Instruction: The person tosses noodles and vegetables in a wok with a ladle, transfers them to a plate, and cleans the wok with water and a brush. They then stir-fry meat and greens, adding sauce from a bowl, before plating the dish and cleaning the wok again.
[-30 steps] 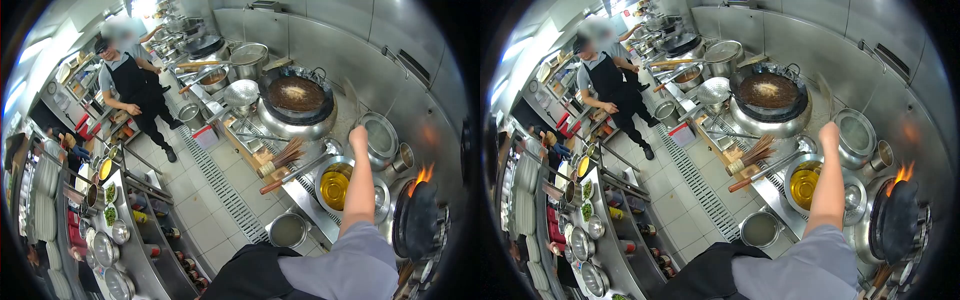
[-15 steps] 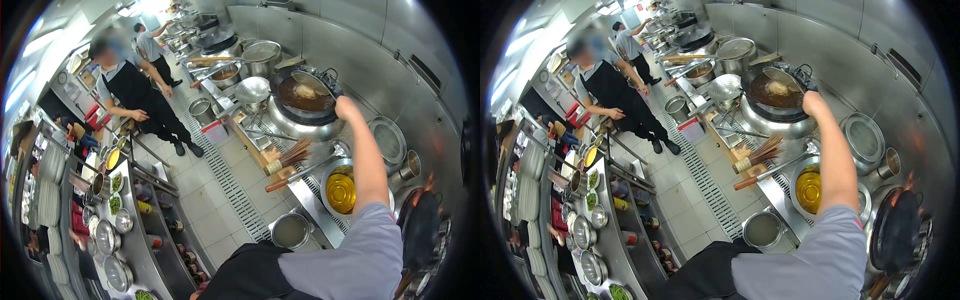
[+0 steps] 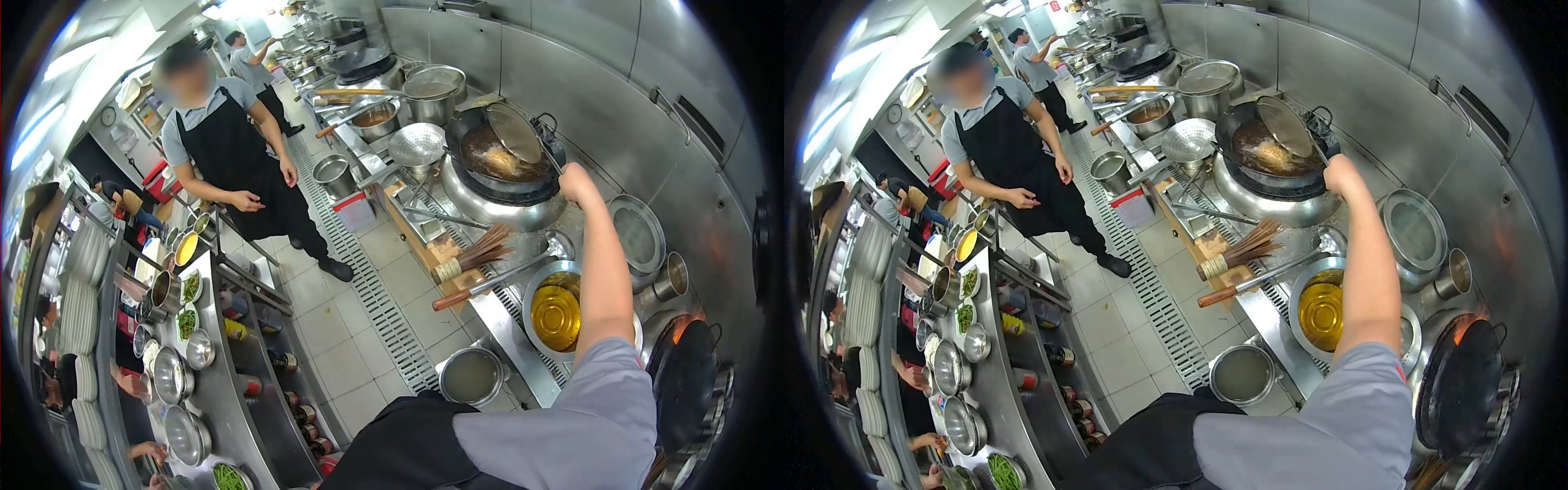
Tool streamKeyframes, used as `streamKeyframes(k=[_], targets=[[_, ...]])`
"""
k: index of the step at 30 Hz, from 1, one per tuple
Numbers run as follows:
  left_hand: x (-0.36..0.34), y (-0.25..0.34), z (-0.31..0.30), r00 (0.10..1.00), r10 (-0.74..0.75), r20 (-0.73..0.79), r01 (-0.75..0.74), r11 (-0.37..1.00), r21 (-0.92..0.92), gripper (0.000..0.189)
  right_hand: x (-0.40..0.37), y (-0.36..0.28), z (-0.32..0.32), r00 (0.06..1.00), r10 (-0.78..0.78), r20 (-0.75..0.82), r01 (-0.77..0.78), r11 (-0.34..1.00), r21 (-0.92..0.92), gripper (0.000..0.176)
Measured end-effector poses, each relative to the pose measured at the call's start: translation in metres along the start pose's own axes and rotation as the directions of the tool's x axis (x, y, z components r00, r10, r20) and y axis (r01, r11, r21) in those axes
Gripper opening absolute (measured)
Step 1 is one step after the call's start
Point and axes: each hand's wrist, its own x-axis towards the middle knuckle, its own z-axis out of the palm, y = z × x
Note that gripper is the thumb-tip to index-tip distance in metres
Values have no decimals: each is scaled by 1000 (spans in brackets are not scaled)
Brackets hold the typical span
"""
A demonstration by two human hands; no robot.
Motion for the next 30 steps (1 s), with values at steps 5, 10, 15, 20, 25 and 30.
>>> streamKeyframes(k=[5, 10, 15, 20, 25, 30], targets=[[-5, -11, 14, 1000, 9, -9, -9, 1000, -8, 31, 28, 17, 31, 990, 76, 117, -84, 995, 58, 16], [-16, -26, 31, 1000, 2, -28, -3, 1000, -20, 31, -1, -15, 113, 977, 10, -215, 30, 983, 183, 32], [-33, -57, 50, 997, 35, -72, -30, 997, 75, 31, -8, -37, 193, 962, 63, -265, 10, 964, 266, 32], [-94, -36, 69, 954, -116, -277, 81, 988, -135, 28, 96, 16, 263, 987, 161, 2, -138, 842, 521, 32], [-137, -51, 125, 944, -231, -237, 153, 939, -308, 35, 249, 92, 294, 935, -275, -223, 353, 669, 655, 56], [-179, -62, 165, 913, -313, -263, 137, 840, -525, 38, 53, -59, 213, 849, -419, -322, 407, 907, -106, 69]])
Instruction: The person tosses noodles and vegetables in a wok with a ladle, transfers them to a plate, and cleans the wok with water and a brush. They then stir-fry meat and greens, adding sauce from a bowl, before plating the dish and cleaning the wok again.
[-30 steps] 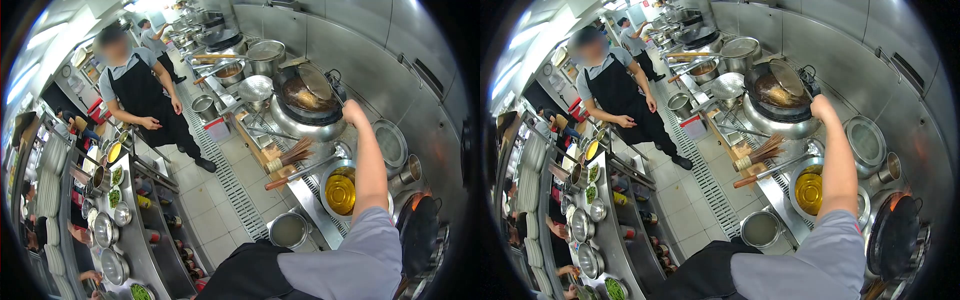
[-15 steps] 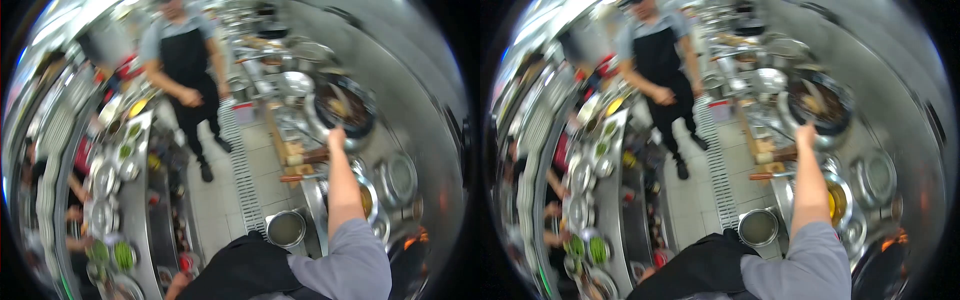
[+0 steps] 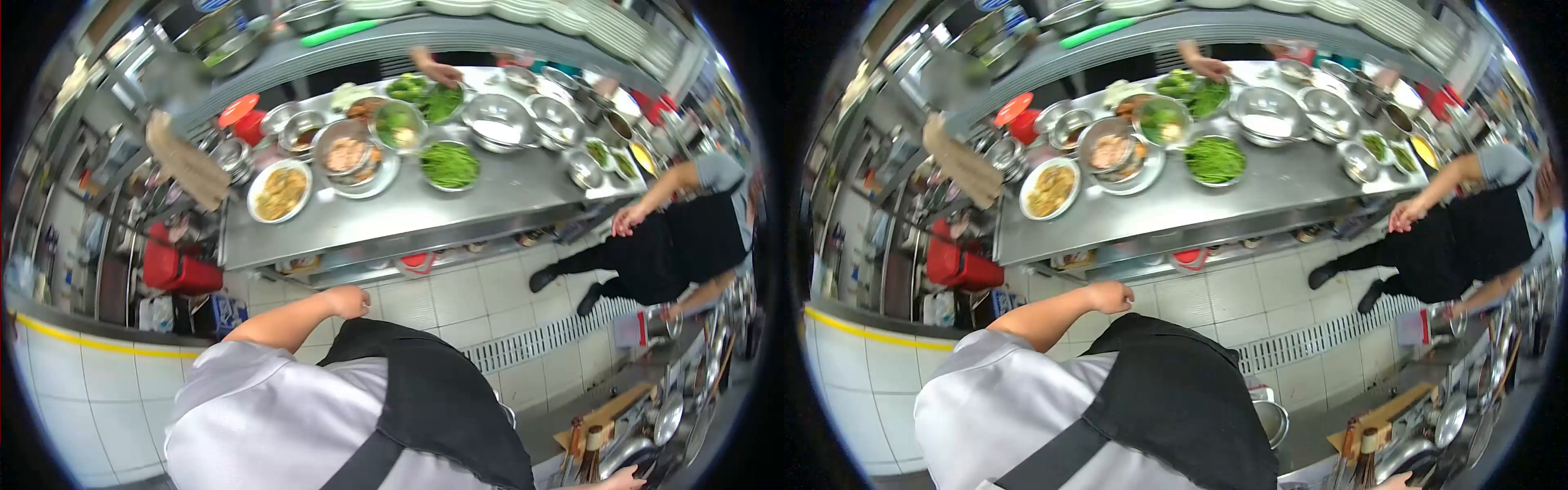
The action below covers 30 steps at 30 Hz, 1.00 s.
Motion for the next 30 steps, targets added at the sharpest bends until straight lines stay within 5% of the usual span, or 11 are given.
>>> streamKeyframes(k=[2, 3, 5, 7, 9, 11, 14, 19, 23, 25, 30], targets=[[-15, -23, -1, 1000, -1, -3, 0, 998, -59, 38, -35, -44, -6, 936, -314, -159, 338, 928, 160, 66], [-20, -34, -4, 1000, 17, -10, -18, 993, -114, 38, -56, -69, -1, 947, -320, 8, 314, 933, 175, 65], [-36, -61, -12, 999, 33, -21, -36, 983, -181, 37, -106, -99, 20, 864, -503, 14, 467, 813, 348, 67], [-50, -88, -26, 979, 140, -150, -173, 956, -237, 36, -168, -132, 4, 758, -561, 333, 260, 727, 635, 62], [-64, -118, -38, 971, 134, -198, -188, 940, -287, 34, -244, -159, -25, 725, -565, 395, 340, 792, 508, 61], [-80, -148, -54, 961, 111, -253, -197, 919, -343, 32, -307, -176, -47, 576, -593, 562, 227, 777, 587, 61], [-100, -197, -84, 917, -33, -397, -265, 695, -669, 25, -394, -212, -101, 398, -489, 776, 15, 849, 528, 58], [-115, -261, -170, 628, -380, -679, -40, 856, -515, 22, -461, -236, -152, 260, -569, 780, 213, 822, 528, 58], [-85, -289, -192, 569, -399, -719, 20, 881, -473, 25, -490, -242, -174, 159, -552, 818, 213, 829, 518, 53], [-58, -298, -197, 566, -414, -713, -218, 759, -614, 28, -513, -266, -195, -13, -524, 851, 206, 832, 516, 51], [-11, -309, -237, 464, -376, -802, -179, 847, -501, 31, -557, -297, -157, -152, -666, 730, 311, 669, 675, 47]])
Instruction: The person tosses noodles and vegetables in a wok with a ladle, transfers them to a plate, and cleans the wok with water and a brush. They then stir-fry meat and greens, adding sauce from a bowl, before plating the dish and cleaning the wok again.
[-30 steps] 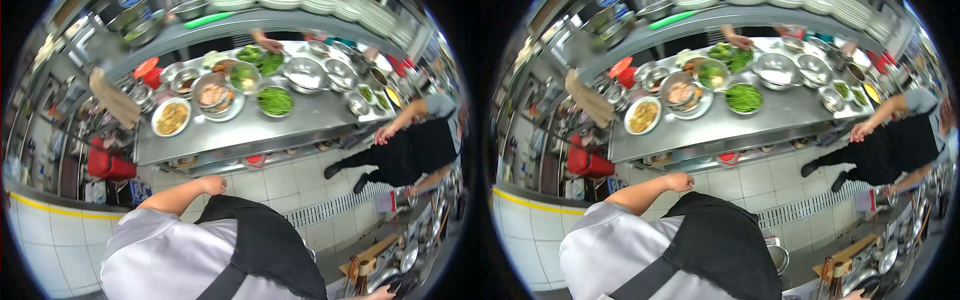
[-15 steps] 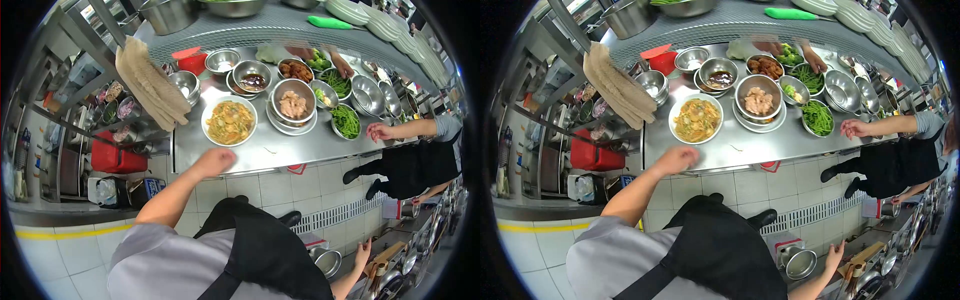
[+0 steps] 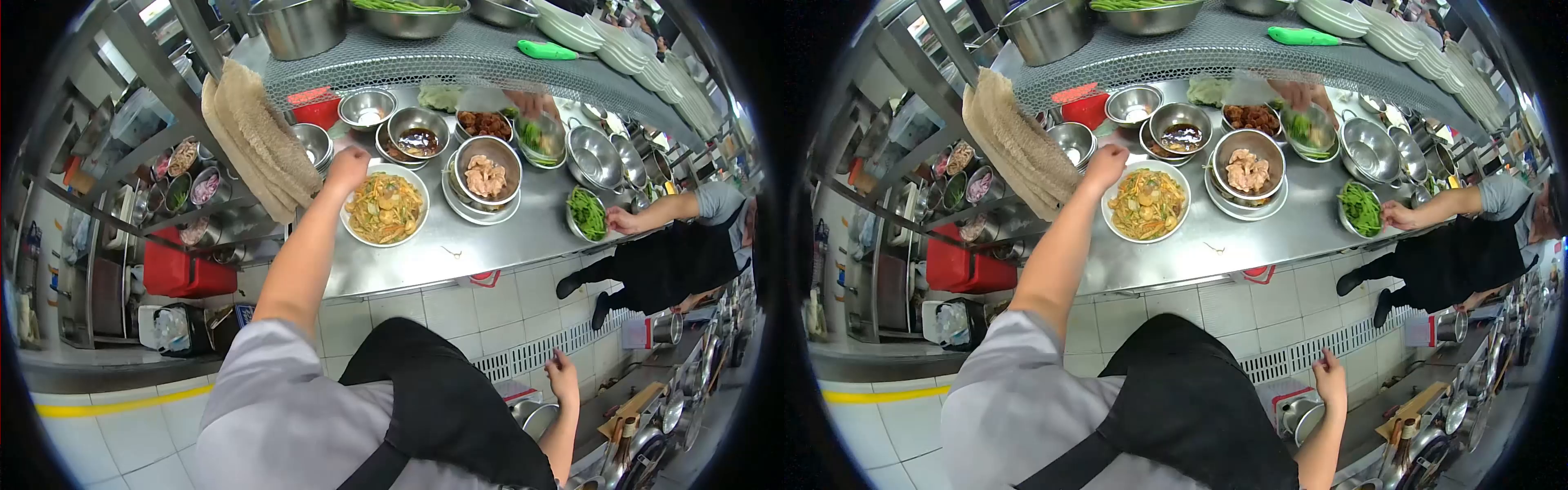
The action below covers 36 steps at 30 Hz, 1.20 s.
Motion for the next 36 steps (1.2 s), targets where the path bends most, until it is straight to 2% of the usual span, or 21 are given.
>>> streamKeyframes(k=[1, 3, 4, 6, 8, 9, 10, 12, 14, 16, 17, 19, 20, 22, 23, 25, 27, 29, 31, 35, 36], targets=[[15, -2, 4, 997, 49, -55, -43, 993, 106, 32, 13, -2, 9, 998, -59, 3, 59, 997, -42, 46], [60, -29, 20, 999, -42, 6, 41, 993, 109, 33, 23, -42, 31, 988, -131, 82, 136, 989, -56, 45], [70, -24, 20, 993, -104, 47, 93, 976, 196, 32, 22, -67, 41, 981, -150, 123, 160, 984, -75, 46], [100, -66, 47, 996, -81, 22, 75, 980, 185, 30, 19, -107, 61, 961, -168, 218, 191, 977, -89, 46], [143, -105, 71, 873, -159, 461, 234, 966, -111, 26, 25, -131, 87, 938, -165, 304, 188, 981, -46, 47], [101, -34, 40, 835, -276, 477, 426, 871, -243, 25, 29, -139, 100, 926, -152, 345, 168, 986, -18, 47], [102, -31, 41, 805, -288, 518, 486, 821, -299, 26, 30, -157, 108, 897, -156, 413, 170, 986, 4, 47], [103, -42, 46, 756, -308, 577, 557, 766, -321, 27, 39, -174, 135, 863, -85, 499, 23, 991, 128, 47], [111, -45, 49, 684, -243, 688, 614, 701, -363, 25, 56, -201, 157, 844, -70, 531, -31, 983, 179, 47], [102, -35, 51, 639, -139, 757, 615, 683, -394, 24, 71, -225, 178, 783, -235, 576, 199, 972, 126, 45], [98, -32, 53, 622, -128, 773, 624, 677, -390, 23, 76, -240, 187, 788, -236, 568, 192, 972, 138, 45], [93, -31, 62, 647, -167, 744, 653, 624, -428, 24, 86, -269, 202, 797, -266, 542, 109, 946, 305, 43], [85, -13, 53, 662, -203, 722, 644, 646, -409, 23, 91, -274, 209, 800, -271, 535, 111, 944, 312, 43], [90, -20, 55, 683, -183, 707, 609, 677, -414, 25, 101, -277, 222, 791, -210, 575, -126, 863, 489, 43], [90, -22, 54, 703, -167, 691, 577, 702, -417, 27, 102, -283, 223, 790, -211, 576, -129, 861, 492, 43], [93, -29, 50, 724, -207, 658, 539, 765, -352, 32, 102, -293, 228, 789, -128, 601, -288, 787, 546, 38], [89, -20, 37, 776, -163, 609, 510, 730, -456, 34, 104, -302, 237, 772, -155, 617, -327, 736, 593, 34], [89, -16, 25, 741, -180, 647, 542, 730, -417, 34, 104, -308, 248, 758, -187, 625, -357, 683, 637, 32], [76, -2, 11, 830, -109, 547, 462, 684, -564, 32, 105, -313, 257, 775, -132, 618, -466, 542, 700, 27], [52, 5, -19, 820, -230, 524, 539, 620, -571, 29, 105, -326, 267, 806, -95, 584, -497, 428, 755, 26], [38, 25, -34, 838, -254, 483, 514, 663, -544, 30, 108, -329, 270, 832, -108, 544, -465, 400, 790, 27]])
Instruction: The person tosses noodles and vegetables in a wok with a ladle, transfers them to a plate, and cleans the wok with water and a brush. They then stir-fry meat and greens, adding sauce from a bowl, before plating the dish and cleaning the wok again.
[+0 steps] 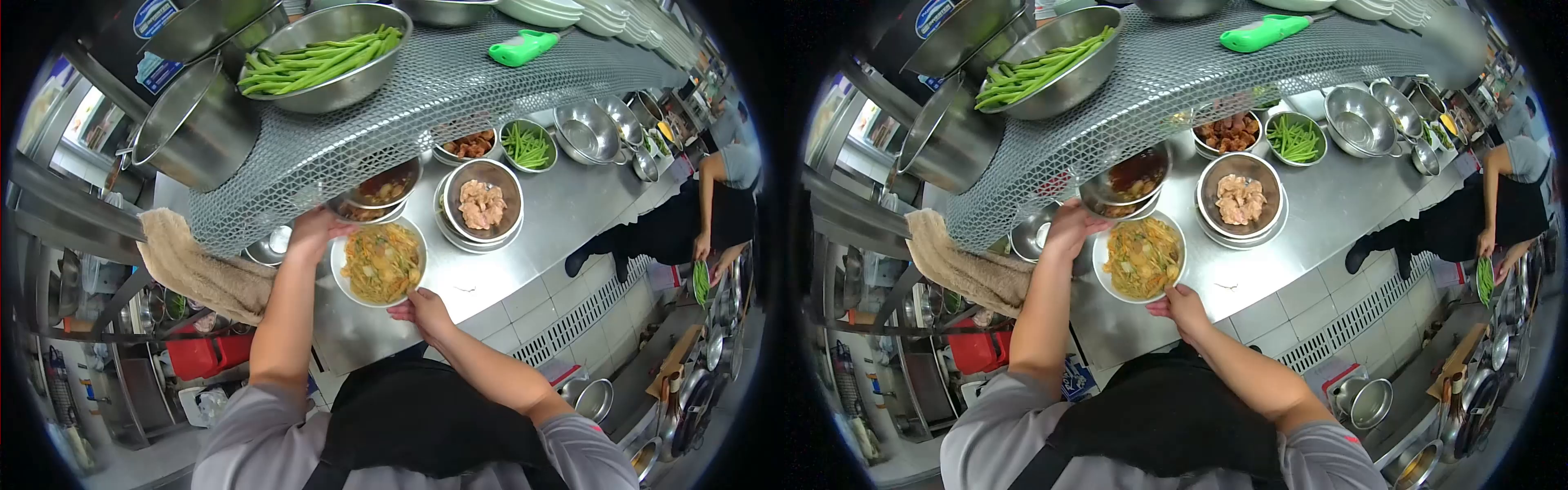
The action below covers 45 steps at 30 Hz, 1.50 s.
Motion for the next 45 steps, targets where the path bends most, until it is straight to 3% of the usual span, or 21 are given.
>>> streamKeyframes(k=[5, 7, 9, 10, 11, 12, 15, 21, 23, 25, 27, 30, 33, 35, 36, 37, 38, 39, 41, 43, 45], targets=[[-78, 3, -9, 999, 48, 13, -47, 996, -72, 29, 9, -12, -12, 985, -173, 12, 173, 984, 34, 29], [-102, -12, -20, 999, 47, -4, -47, 996, -70, 28, -3, -21, -34, 978, -204, 33, 207, 968, -146, 30], [-127, -28, -30, 997, 47, -57, -45, 998, 31, 25, -14, -30, -55, 969, -215, -125, 196, 969, -151, 31], [-141, -33, -30, 999, 21, -48, -22, 1000, -19, 23, -13, -31, -73, 942, -281, -184, 271, 959, -79, 29], [-159, -36, -25, 999, -7, -40, 4, 998, -69, 20, -18, -42, -78, 885, -335, -323, 329, 941, -76, 29], [-175, -53, -25, 997, -50, -62, 46, 997, -63, 19, -13, -59, -98, 754, -436, -491, 448, 888, -101, 32], [-198, -105, -31, 994, -106, -27, 103, 990, -98, 17, -5, -89, -109, 769, -393, -505, 401, 911, -98, 29], [-207, -157, -8, 974, -146, -171, 120, 981, -153, 17, 6, -112, -115, 824, -384, -418, 297, 919, -259, 24], [-201, -171, -4, 978, -125, -167, 99, 982, -159, 16, 7, -111, -118, 792, -390, -469, 316, 920, -231, 25], [-193, -181, -5, 948, -169, -271, 115, 972, -205, 17, 0, -108, -116, 776, -396, -492, 325, 918, -226, 27], [-186, -185, 1, 968, -148, -202, 90, 959, -268, 20, -4, -103, -119, 749, -395, -533, 354, 917, -183, 28], [-189, -185, 1, 960, -130, -248, 33, 932, -362, 23, -13, -101, -126, 713, -413, -566, 373, 908, -193, 29], [-199, -183, 1, 992, -60, -109, -3, 865, -502, 26, -18, -102, -148, 723, -438, -534, 418, 893, -166, 29], [-205, -179, -13, 989, -109, -100, 46, 871, -489, 26, -23, -107, -155, 717, -398, -573, 337, 916, -216, 30], [-210, -167, -22, 963, -262, 60, 268, 932, -243, 24, -23, -107, -159, 725, -396, -564, 364, 915, -174, 31], [-214, -153, -32, 881, -441, 171, 440, 897, 46, 23, -20, -107, -160, 733, -393, -556, 390, 911, -131, 32], [-220, -133, -32, 835, -453, 311, 416, 891, 183, 21, -20, -104, -166, 749, -392, -533, 459, 889, -9, 34], [-223, -111, -30, 841, -453, 297, 416, 891, 182, 21, -28, -102, -163, 727, -397, -560, 460, 888, -32, 32], [-216, -63, -18, 722, -346, 600, 200, 934, 297, 23, -42, -90, -151, 735, -404, -545, 391, 909, -146, 29], [-198, -16, 5, 719, -174, 672, 41, 977, 209, 21, -38, -64, -143, 791, -414, -450, 315, 907, -281, 26], [-155, 15, 31, 703, -7, 711, -139, 979, 147, 23, -40, -54, -110, 857, -378, -351, 292, 916, -273, 24]])
